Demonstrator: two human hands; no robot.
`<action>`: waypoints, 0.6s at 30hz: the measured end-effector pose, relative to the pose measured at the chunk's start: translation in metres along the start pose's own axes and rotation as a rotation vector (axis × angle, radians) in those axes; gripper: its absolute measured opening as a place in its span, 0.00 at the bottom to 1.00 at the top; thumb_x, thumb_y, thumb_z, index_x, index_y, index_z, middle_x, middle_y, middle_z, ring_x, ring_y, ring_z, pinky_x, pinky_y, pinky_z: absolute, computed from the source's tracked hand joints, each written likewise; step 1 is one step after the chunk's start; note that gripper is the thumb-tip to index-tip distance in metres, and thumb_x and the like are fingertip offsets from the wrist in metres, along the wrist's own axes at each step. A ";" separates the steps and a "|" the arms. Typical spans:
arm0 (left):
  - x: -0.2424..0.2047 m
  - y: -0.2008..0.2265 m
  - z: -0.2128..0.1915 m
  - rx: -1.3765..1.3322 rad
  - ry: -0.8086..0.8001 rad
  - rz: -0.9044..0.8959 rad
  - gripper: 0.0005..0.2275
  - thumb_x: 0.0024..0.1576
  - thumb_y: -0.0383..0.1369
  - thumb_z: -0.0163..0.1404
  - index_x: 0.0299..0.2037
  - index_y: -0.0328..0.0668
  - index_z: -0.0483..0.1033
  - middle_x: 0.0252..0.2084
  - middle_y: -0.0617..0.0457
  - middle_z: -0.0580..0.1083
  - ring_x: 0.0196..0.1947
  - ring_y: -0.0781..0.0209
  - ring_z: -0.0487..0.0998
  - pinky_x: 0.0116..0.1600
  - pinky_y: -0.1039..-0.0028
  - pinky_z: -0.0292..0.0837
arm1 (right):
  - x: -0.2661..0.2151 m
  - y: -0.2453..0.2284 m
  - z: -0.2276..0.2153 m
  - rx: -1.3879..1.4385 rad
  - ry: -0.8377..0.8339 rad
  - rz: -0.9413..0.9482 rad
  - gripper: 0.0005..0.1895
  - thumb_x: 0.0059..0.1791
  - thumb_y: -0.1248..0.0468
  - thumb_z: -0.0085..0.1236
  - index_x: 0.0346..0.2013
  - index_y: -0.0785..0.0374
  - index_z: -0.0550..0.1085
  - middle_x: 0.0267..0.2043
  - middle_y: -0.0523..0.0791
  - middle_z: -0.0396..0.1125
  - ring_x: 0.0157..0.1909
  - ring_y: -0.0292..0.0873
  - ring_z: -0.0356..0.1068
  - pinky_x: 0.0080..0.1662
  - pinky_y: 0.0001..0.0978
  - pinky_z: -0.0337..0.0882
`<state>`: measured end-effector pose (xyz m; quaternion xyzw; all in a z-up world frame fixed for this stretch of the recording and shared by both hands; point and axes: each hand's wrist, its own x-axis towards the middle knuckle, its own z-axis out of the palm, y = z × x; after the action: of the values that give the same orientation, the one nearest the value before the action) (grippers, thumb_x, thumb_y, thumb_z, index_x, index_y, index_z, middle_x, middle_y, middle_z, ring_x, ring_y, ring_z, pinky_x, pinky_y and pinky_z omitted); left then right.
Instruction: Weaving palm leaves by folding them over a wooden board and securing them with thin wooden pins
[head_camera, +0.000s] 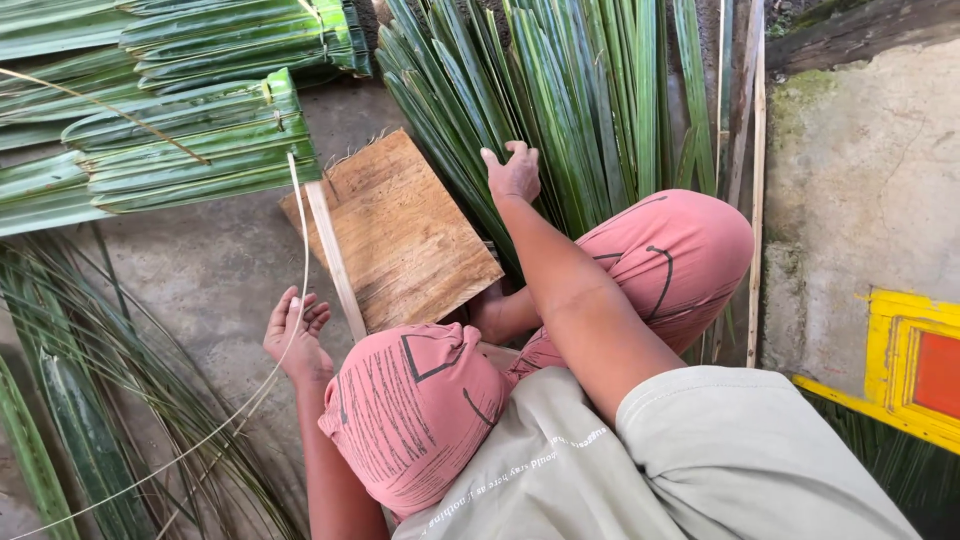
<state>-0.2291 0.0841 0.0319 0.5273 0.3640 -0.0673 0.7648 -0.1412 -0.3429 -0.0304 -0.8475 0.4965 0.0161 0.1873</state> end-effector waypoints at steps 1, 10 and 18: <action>0.000 0.001 0.003 0.003 -0.004 -0.001 0.09 0.65 0.29 0.50 0.54 0.42 0.77 0.39 0.44 0.80 0.31 0.58 0.85 0.35 0.76 0.86 | 0.002 0.000 -0.002 0.001 0.002 0.004 0.28 0.43 0.35 0.66 0.49 0.41 0.71 0.54 0.37 0.64 0.60 0.50 0.70 0.57 0.53 0.73; -0.003 0.015 0.019 0.013 -0.019 0.007 0.09 0.65 0.29 0.50 0.53 0.43 0.78 0.39 0.45 0.80 0.32 0.58 0.85 0.36 0.76 0.87 | 0.038 0.029 0.034 0.043 0.017 0.044 0.27 0.52 0.36 0.53 0.61 0.40 0.70 0.61 0.40 0.65 0.65 0.49 0.66 0.63 0.53 0.69; -0.001 0.015 0.022 -0.022 -0.016 0.020 0.10 0.63 0.28 0.52 0.53 0.38 0.77 0.38 0.42 0.80 0.29 0.57 0.85 0.34 0.76 0.86 | 0.065 0.015 0.003 0.007 -0.009 0.055 0.11 0.54 0.47 0.53 0.50 0.32 0.78 0.51 0.35 0.76 0.58 0.45 0.74 0.57 0.42 0.75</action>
<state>-0.2118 0.0711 0.0480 0.5221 0.3532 -0.0598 0.7740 -0.1207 -0.4029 -0.0515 -0.8327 0.5189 0.0232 0.1921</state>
